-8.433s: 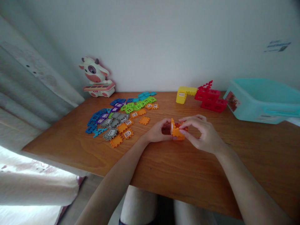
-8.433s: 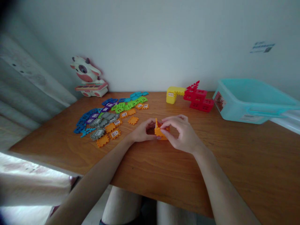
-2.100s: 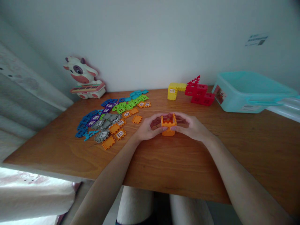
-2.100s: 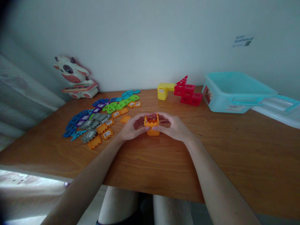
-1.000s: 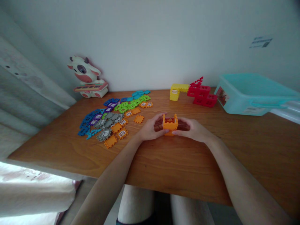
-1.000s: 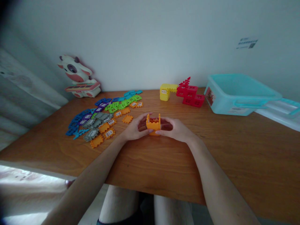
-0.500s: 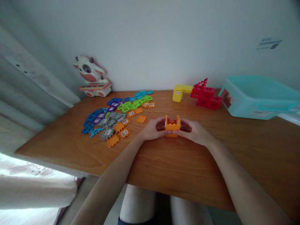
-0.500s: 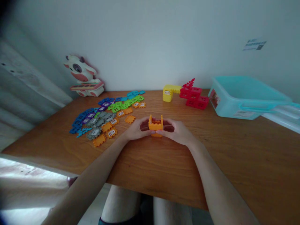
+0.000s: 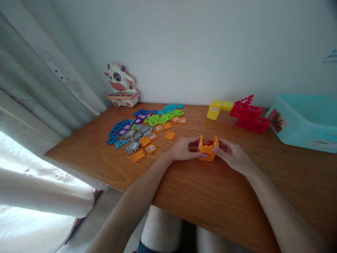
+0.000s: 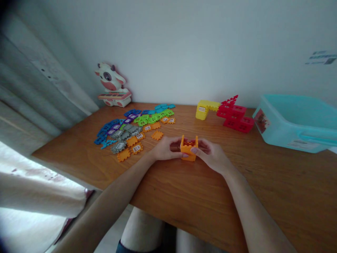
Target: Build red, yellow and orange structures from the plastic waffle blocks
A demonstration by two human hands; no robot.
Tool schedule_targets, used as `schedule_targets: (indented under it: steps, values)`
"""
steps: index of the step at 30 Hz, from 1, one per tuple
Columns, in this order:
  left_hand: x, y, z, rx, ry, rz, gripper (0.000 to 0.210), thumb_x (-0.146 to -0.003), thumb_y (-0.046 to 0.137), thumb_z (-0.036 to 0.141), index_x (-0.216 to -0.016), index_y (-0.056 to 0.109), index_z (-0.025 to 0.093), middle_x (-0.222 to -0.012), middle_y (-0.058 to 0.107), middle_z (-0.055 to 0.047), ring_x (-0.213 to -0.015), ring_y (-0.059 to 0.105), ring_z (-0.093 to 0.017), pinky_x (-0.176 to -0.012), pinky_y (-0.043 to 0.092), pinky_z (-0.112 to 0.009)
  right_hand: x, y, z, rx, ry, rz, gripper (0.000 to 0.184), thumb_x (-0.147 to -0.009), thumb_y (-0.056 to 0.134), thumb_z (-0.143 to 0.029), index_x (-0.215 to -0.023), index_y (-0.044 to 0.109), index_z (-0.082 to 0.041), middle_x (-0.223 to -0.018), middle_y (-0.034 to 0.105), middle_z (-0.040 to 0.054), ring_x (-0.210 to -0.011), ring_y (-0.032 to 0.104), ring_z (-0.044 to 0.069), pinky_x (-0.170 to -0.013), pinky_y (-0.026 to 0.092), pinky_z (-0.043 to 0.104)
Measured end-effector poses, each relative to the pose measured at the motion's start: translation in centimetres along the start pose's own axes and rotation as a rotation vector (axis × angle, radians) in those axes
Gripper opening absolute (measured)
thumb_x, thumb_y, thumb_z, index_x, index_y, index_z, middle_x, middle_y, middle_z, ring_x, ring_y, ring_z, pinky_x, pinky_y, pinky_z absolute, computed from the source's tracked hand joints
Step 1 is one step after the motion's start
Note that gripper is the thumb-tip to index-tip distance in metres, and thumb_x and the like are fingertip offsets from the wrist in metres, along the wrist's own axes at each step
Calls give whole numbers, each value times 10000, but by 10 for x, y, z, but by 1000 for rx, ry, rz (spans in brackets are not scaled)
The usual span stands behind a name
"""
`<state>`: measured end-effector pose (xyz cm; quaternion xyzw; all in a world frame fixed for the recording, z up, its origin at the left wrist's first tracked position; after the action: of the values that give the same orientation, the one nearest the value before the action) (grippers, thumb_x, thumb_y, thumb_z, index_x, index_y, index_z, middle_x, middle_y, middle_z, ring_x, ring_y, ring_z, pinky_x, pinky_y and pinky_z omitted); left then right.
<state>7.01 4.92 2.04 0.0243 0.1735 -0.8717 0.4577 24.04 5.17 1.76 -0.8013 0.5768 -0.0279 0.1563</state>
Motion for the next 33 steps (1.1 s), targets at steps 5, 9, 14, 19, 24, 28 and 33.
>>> schedule_targets:
  steps: [5,9,14,19,24,28,33]
  values:
    - [0,-1,1,5,-14,-3,491,-800,796,345,-1235,652,170,-1195,735,-105,-1068,714,-237,-909,577,-340,1,3,5,1,37,-41,554,-772,815,-501,-1249,710,-240,-1280,736,107,-1127,721,338,-1002,581,522]
    - [-1,-1,2,-8,-3,-22,498,-804,786,311,-1256,635,166,-1227,726,-113,-1066,714,-225,-930,566,-337,3,6,4,24,64,-89,585,-765,829,-449,-1292,686,-240,-1262,744,108,-1106,731,347,-1014,578,531]
    - [-1,-5,2,-137,27,-11,547,-818,780,366,-1306,616,184,-1224,733,-99,-1065,718,-222,-950,549,-334,1,5,0,91,16,-61,544,-759,822,-475,-1227,694,-230,-1255,747,104,-1099,733,350,-1019,571,542]
    - [-2,-6,5,-236,65,2,497,-849,750,417,-1269,639,173,-1184,747,-95,-1036,722,-225,-900,551,-322,0,11,0,100,12,-52,551,-785,791,-508,-1245,658,-235,-1279,733,121,-1097,735,346,-987,595,521]
    - [4,-18,14,-472,164,35,675,-843,733,520,-1383,555,156,-1316,681,-142,-1175,668,-256,-1027,506,-378,0,9,3,139,21,34,568,-756,792,-563,-1171,643,-204,-1208,752,165,-1040,753,355,-922,626,498]
    - [12,-30,19,-845,163,16,731,-800,693,683,-1312,629,165,-1331,660,-162,-1242,608,-335,-1107,427,-472,0,0,4,253,-3,124,528,-746,791,-582,-1082,632,-208,-1095,774,173,-949,769,344,-839,646,476]
    - [20,-64,9,-1135,-244,332,596,-910,586,586,-1299,616,136,-1360,592,-224,-1253,550,-400,-1058,425,-538,-1,-1,4,346,23,192,530,-752,754,-626,-1047,583,-220,-1017,778,149,-848,772,315,-759,635,463]
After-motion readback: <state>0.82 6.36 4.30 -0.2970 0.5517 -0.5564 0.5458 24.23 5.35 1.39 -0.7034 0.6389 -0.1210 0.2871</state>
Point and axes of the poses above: each hand's wrist, its own x-axis away from the middle knuckle, its own y-axis out of the palm, z = x × y, the point moved 7 cm from there along -x, towards the middle knuckle
